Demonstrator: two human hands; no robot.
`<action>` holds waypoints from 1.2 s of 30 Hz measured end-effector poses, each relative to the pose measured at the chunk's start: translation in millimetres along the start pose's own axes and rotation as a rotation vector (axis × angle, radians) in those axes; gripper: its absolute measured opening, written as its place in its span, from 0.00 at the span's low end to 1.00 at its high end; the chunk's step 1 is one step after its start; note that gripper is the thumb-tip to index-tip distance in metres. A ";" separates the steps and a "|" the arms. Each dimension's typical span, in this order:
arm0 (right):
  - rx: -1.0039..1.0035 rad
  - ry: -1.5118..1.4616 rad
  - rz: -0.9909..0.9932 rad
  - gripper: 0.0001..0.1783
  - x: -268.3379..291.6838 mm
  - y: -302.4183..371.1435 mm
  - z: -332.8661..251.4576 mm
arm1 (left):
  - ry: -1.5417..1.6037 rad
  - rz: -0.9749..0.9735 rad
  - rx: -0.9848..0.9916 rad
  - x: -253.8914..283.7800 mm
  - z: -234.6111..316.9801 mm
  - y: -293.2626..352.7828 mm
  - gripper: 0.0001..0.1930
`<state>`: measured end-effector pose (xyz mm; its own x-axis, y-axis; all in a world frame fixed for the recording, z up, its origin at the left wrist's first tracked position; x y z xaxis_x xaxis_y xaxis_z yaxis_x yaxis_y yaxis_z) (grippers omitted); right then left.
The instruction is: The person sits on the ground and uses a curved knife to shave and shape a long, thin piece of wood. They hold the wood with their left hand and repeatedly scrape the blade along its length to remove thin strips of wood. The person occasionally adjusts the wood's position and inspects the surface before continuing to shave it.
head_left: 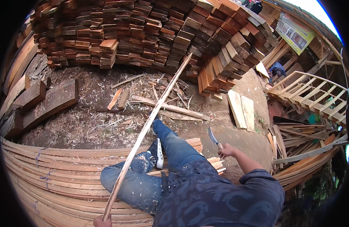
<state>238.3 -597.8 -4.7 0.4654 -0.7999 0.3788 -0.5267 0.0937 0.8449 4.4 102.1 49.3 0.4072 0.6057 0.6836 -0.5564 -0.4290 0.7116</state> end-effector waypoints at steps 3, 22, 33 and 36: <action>0.211 -0.052 0.142 0.08 9.0 -23.3 -63.4 | -0.118 0.217 -0.141 37.7 -9.4 24.1 0.23; 0.590 -0.314 -0.021 0.08 -117.9 -64.4 -126.4 | -0.701 1.034 -0.664 223.3 124.6 77.5 0.18; 0.960 0.160 -0.110 0.09 -164.3 -107.0 -214.1 | -0.783 1.063 -0.950 263.1 240.8 -22.4 0.17; 0.999 0.130 -0.113 0.08 -164.6 -141.2 -235.6 | -0.760 1.021 -0.997 273.4 267.9 -67.2 0.17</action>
<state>403.7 -339.7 -97.3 0.5918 -0.6974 0.4043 -0.8011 -0.5647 0.1986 347.2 117.1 231.9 -0.3317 -0.2289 0.9152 -0.9073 0.3430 -0.2431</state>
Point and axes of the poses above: each hand's wrist, its own y-axis away from the middle knuckle, its own x-axis out of the back of the hand, z = x × y, the point moved 5 cm from there along -y, towards the middle knuckle, and after that the axes turned 8 degrees about -z, right-handed, at the moved point
